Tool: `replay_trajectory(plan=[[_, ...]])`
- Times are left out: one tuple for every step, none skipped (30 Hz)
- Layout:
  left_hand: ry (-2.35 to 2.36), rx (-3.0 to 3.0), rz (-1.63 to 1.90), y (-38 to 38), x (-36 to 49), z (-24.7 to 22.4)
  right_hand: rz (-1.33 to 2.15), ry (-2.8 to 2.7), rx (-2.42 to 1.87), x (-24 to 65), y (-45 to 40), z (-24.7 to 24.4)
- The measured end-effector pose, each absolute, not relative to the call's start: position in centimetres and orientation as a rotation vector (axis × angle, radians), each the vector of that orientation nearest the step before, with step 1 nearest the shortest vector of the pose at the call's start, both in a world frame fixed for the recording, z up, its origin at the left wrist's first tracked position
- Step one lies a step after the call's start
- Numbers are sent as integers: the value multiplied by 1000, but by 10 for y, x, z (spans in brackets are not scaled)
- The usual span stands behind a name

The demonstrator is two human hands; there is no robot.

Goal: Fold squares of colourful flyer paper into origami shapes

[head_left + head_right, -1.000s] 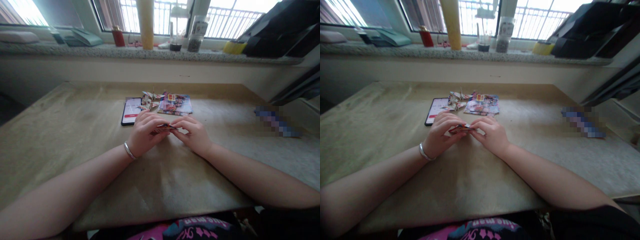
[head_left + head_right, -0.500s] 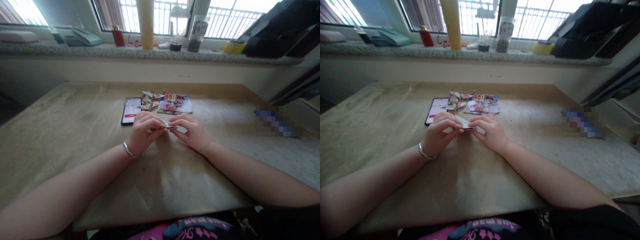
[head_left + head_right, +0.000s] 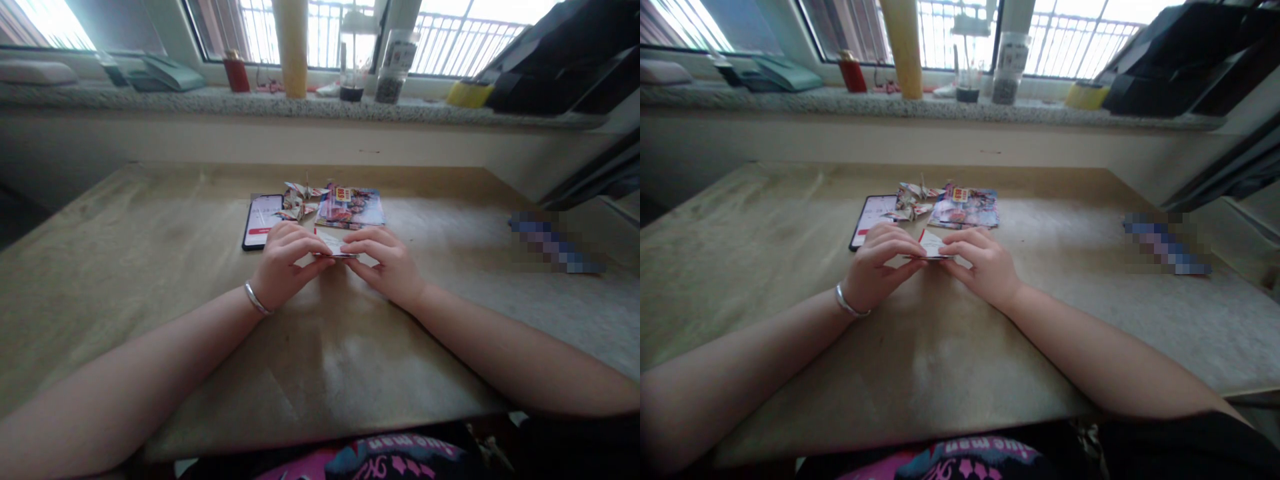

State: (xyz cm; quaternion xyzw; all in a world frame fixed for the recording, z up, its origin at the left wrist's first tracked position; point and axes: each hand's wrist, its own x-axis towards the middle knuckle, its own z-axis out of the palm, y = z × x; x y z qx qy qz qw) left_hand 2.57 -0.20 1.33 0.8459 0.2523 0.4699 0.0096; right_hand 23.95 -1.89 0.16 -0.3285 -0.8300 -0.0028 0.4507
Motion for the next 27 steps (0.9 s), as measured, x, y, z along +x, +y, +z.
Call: replay_trajectory(plan=[[784, 2638, 1471, -2, 26, 14, -6, -2052, -813, 239, -19, 2], [778, 2633, 1475, -2, 26, 14, -4, -2051, -814, 239, -20, 2], [771, 2628, 1480, -2, 26, 14, 1, -2050, -812, 239, -20, 2], [763, 2624, 1484, -2, 26, 14, 6, -2051, -807, 239, -20, 3], [754, 2620, 1486, -2, 26, 14, 11, -2051, -799, 239, -20, 3], [745, 2615, 1489, -2, 26, 14, 19, -2052, -790, 239, -20, 3], [733, 2611, 1493, -2, 26, 14, 29, -2051, -781, 239, -20, 4], [721, 2606, 1495, -2, 26, 14, 40, -2050, -775, 239, -20, 5], [713, 2600, 1495, -2, 26, 14, 55, -2045, -773, 238, -20, 5], [708, 2593, 1492, -2, 26, 13, 71, -2039, -773, 238, -20, 6], [708, 2586, 1487, -2, 26, 13, 89, -2033, -773, 238, -20, 6], [711, 2579, 1483, -2, 26, 13, 107, -2029, -769, 238, -20, 7], [712, 2572, 1477, -2, 26, 13, 124, -2027, -760, 238, -20, 8], [709, 2566, 1475, -1, 26, 12, 141, -2027, -749, 238, -21, 8], [700, 2562, 1474, -1, 25, 12, 153, -2029, -737, 238, -21, 8], [690, 2561, 1473, -1, 25, 12, 162, -2032, -729, 238, -21, 8], [681, 2561, 1474, -1, 25, 12, 166, -2033, -725, 238, -21, 8], [672, 2562, 1477, -1, 25, 12, 165, -2033, -724, 238, -21, 8], [664, 2563, 1482, -1, 25, 12, 158, -2032, -721, 238, -21, 8], [657, 2566, 1487, 0, 25, 12, 147, -2028, -714, 238, -20, 8], [652, 2569, 1491, 0, 25, 11, 134, -2024, -704, 238, -20, 8], [647, 2572, 1495, 0, 25, 11, 122, -2020, -694, 238, -20, 7], [647, 2574, 1495, 0, 25, 11, 113, -2017, -689, 239, -20, 7], [652, 2573, 1491, 0, 25, 11, 109, -2015, -691, 239, -20, 7], [662, 2570, 1484, 0, 25, 11, 111, -2015, -697, 239, -19, 7], [673, 2564, 1477, 0, 25, 11, 116, -2016, -706, 239, -19, 6], [683, 2557, 1471, 0, 25, 11, 125, -2016, -715, 239, -19, 6]])
